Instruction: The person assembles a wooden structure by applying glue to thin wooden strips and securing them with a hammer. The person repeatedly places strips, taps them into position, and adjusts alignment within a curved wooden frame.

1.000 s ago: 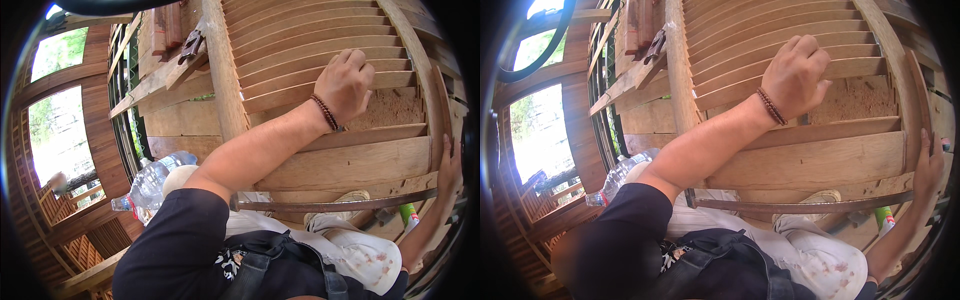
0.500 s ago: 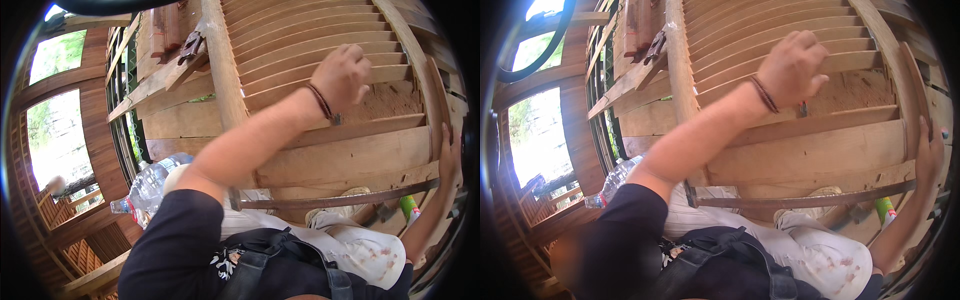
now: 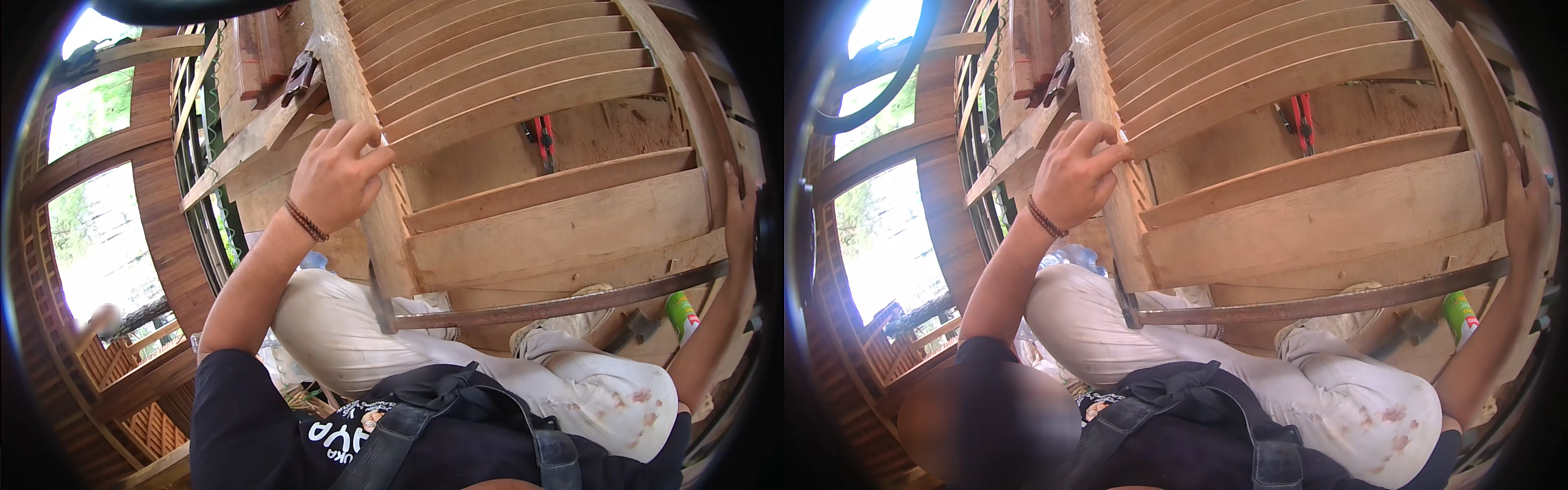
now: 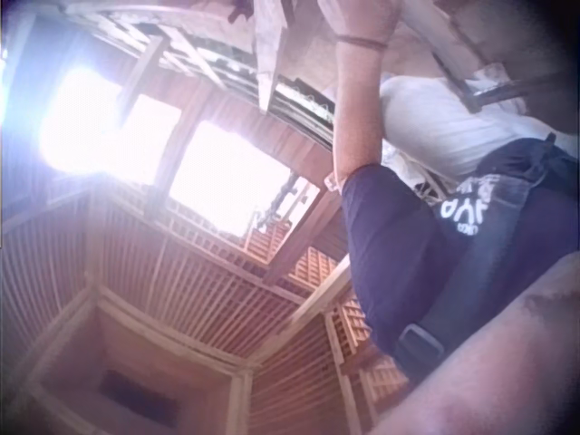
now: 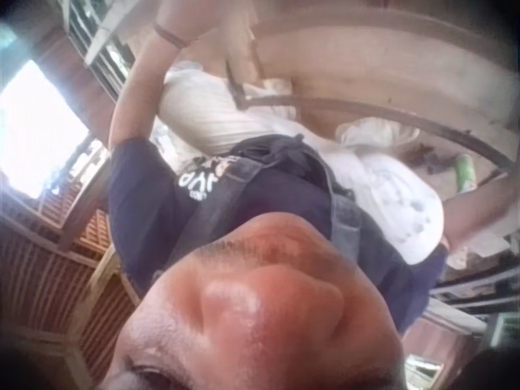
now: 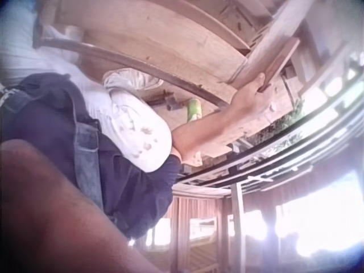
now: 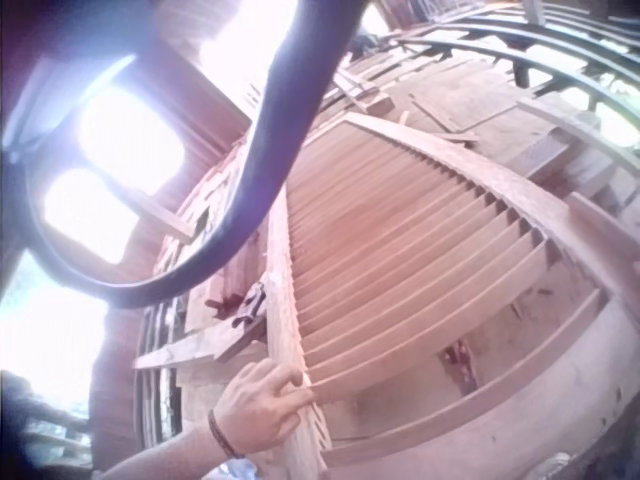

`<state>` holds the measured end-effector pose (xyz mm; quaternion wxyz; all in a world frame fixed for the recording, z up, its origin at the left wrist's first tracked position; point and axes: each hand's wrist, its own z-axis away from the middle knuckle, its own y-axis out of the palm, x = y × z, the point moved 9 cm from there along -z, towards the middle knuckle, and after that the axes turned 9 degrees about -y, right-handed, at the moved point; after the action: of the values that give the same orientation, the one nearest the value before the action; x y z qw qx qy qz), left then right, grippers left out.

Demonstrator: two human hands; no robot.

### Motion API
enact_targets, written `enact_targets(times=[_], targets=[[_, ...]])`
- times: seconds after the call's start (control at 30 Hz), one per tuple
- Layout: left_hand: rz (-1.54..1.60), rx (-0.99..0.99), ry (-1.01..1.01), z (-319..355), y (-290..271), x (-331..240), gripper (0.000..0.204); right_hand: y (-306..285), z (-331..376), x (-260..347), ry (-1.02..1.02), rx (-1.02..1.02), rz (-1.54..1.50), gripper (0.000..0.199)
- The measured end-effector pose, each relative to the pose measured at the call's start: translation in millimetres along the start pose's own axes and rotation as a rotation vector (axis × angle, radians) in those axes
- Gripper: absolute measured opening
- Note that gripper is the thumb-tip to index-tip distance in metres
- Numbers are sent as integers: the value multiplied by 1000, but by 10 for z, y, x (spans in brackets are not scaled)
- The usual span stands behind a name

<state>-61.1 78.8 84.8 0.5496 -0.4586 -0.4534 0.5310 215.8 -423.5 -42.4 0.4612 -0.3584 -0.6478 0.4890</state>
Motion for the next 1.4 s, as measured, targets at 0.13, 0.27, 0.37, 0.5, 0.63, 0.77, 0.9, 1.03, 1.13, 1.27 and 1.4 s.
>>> enact_targets(times=[0.13,0.27,0.37,0.5,0.63,0.77,0.9,1.03,1.13,1.27,1.4], targets=[[-30,100,-11,-81,104,-18,24,9,-48,-4,-44,20,-13,64],[148,121,6,-98,178,6,22,-65,-61,212,-47,79,-38,62],[500,-41,-208,-97,24,428,16,-174,-23,358,-40,43,35,61],[670,-184,-497,3,86,798,11,-214,-7,288,-28,56,112,65],[511,-86,-555,103,202,851,20,-180,-23,427,-49,41,7,56],[672,-171,-520,-6,189,912,20,-320,36,606,-64,8,-75,45],[675,-121,-675,137,311,1218,14,-396,77,741,-28,9,-189,40],[878,-133,-692,328,430,1325,13,-525,32,942,-15,10,-185,33],[963,-128,-660,296,415,1338,16,-561,40,877,-51,-59,-251,31],[794,-162,-596,235,310,1240,16,-615,73,889,-6,-47,-239,31],[637,-163,-584,251,230,1184,26,-601,77,923,38,-9,-236,32]])
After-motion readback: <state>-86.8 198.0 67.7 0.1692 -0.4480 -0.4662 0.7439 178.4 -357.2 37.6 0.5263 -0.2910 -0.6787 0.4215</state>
